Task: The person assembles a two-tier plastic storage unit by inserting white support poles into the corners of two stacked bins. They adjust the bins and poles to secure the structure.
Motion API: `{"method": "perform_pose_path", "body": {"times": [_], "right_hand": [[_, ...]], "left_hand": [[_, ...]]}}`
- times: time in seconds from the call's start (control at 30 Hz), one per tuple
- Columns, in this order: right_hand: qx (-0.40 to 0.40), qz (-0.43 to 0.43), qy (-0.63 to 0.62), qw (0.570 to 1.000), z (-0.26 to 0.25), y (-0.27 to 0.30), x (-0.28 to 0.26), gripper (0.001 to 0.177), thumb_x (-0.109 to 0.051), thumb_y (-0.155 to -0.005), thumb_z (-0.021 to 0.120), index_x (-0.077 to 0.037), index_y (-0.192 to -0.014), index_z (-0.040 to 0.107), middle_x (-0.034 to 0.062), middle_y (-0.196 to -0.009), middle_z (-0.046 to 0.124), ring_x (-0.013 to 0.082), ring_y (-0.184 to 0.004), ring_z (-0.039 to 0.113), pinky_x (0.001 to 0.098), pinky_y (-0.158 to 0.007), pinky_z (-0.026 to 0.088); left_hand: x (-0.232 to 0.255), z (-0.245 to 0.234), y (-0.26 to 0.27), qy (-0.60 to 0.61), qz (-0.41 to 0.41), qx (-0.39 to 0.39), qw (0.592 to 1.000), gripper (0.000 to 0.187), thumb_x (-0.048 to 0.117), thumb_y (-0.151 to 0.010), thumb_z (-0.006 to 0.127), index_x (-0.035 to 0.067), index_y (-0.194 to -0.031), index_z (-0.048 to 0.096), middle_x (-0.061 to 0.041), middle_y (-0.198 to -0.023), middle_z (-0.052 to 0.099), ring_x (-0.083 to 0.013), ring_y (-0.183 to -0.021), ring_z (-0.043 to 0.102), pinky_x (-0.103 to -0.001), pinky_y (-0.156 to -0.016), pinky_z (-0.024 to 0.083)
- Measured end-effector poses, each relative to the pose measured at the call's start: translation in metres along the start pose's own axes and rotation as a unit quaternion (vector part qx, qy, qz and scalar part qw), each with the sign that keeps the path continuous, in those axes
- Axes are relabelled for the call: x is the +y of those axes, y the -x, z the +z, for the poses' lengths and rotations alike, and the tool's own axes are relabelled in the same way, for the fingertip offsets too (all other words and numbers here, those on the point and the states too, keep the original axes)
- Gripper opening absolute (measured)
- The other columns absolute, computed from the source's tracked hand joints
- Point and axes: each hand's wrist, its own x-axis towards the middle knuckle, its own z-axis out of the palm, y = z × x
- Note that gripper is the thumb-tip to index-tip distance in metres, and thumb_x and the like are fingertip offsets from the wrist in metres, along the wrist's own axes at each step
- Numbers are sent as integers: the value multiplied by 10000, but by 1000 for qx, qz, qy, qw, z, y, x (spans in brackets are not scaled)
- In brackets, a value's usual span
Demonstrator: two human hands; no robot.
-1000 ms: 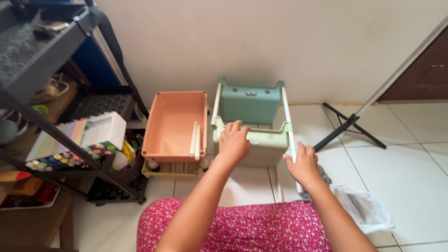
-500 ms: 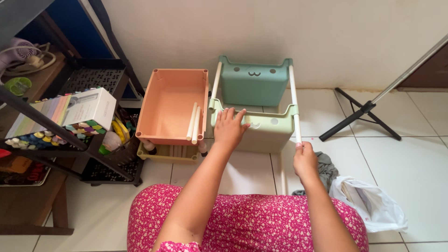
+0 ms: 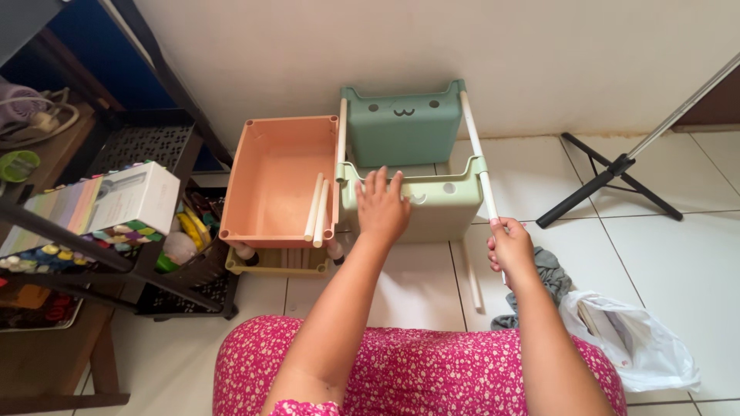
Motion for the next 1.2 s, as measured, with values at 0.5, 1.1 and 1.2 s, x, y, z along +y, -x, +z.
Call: {"method": "perform_pose_path", "body": {"times": [0.5, 1.1, 1.2], "right_hand": [[-339, 231, -306, 859, -31, -48, 9, 469, -552, -1055, 451, -123, -881, 523, -61, -598, 351, 54, -421, 274, 205, -317, 249], [70, -61, 265, 960, 3, 11, -1, 432, -416, -996, 550, -1, -1109, 579, 136, -717, 649, 269, -522, 638, 406, -492, 525], [109, -170, 349, 915, 2, 3, 13, 358, -352, -1040, 525, -20, -1150, 600, 218, -815, 680, 405, -720, 663, 498, -652, 528]], "left_hand": [[31, -7, -2, 43, 70, -24, 996, 874, 761, -755, 632, 516, -1519, 285, -120, -1479, 448, -425, -1443, 311, -684, -1189, 132], [49, -7, -9, -29, 44, -84, 995, 808, 765, -768, 616, 659, -1475, 238, -163, -1456, 444, -491, -1401, 318, -783, -1101, 111], [50, -6, -7, -28, 44, -68, 996, 799, 759, -779, 622, 655, -1481, 255, -159, -1454, 452, -490, -1402, 325, -787, -1105, 118]]}}
